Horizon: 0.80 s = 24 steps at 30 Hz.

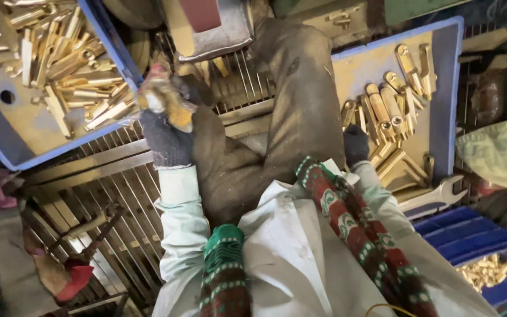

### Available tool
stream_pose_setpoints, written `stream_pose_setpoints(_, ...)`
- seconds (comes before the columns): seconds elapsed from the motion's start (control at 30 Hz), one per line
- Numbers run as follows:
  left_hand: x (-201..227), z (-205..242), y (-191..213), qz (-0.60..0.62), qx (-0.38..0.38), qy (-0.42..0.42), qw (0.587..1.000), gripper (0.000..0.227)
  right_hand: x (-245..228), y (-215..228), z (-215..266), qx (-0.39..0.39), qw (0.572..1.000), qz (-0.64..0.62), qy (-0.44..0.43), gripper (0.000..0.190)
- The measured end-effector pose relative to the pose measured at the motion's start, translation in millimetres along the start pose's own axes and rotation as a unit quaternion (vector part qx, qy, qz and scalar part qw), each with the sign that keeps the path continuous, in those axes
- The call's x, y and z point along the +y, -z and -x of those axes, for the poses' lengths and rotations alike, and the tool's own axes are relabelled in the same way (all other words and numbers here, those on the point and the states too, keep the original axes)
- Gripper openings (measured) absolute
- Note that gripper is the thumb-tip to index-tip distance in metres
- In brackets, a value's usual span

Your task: The person repeatedly picks up brass-colored metal parts from a blue bin and rubs them against a moving belt sander. They handle the parts one at a time, rotating them to polish different surfaces before placing them into a second bin.

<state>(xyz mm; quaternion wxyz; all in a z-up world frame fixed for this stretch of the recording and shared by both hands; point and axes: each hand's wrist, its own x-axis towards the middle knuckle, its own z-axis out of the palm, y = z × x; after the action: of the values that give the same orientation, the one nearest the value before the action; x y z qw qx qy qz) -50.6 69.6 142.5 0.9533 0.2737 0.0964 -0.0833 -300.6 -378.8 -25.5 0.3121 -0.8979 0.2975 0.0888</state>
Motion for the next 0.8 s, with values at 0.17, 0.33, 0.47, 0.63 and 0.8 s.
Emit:
stream_pose_setpoints(0.17,-7.2,8.6,-12.8,0.018,0.032,0.086,0.996,0.055,-69.0,71.9,-1.1,-0.113,0.812,-0.552,-0.151,0.031)
stream_pose_setpoints(0.33,-26.7,17.3,-22.0,-0.066,-0.020,0.131,0.989,0.053,-166.9,135.7,0.6,-0.202,0.804,-0.558,-0.033,0.056)
stream_pose_setpoints(0.47,-45.5,7.9,-35.7,-0.249,-0.120,0.102,0.955,0.068,-245.5,148.6,-11.3,-0.316,0.841,-0.436,0.044,0.061)
stream_pose_setpoints(0.63,-46.2,21.4,-48.5,-0.333,-0.171,0.002,0.927,0.067,-320.1,122.7,-28.1,-0.346,0.843,-0.340,0.235,0.052)
stream_pose_setpoints(0.8,-31.2,26.8,-56.1,-0.305,-0.067,-0.040,0.949,0.063,-345.9,97.1,-24.8,-0.326,0.741,-0.575,0.118,0.049)
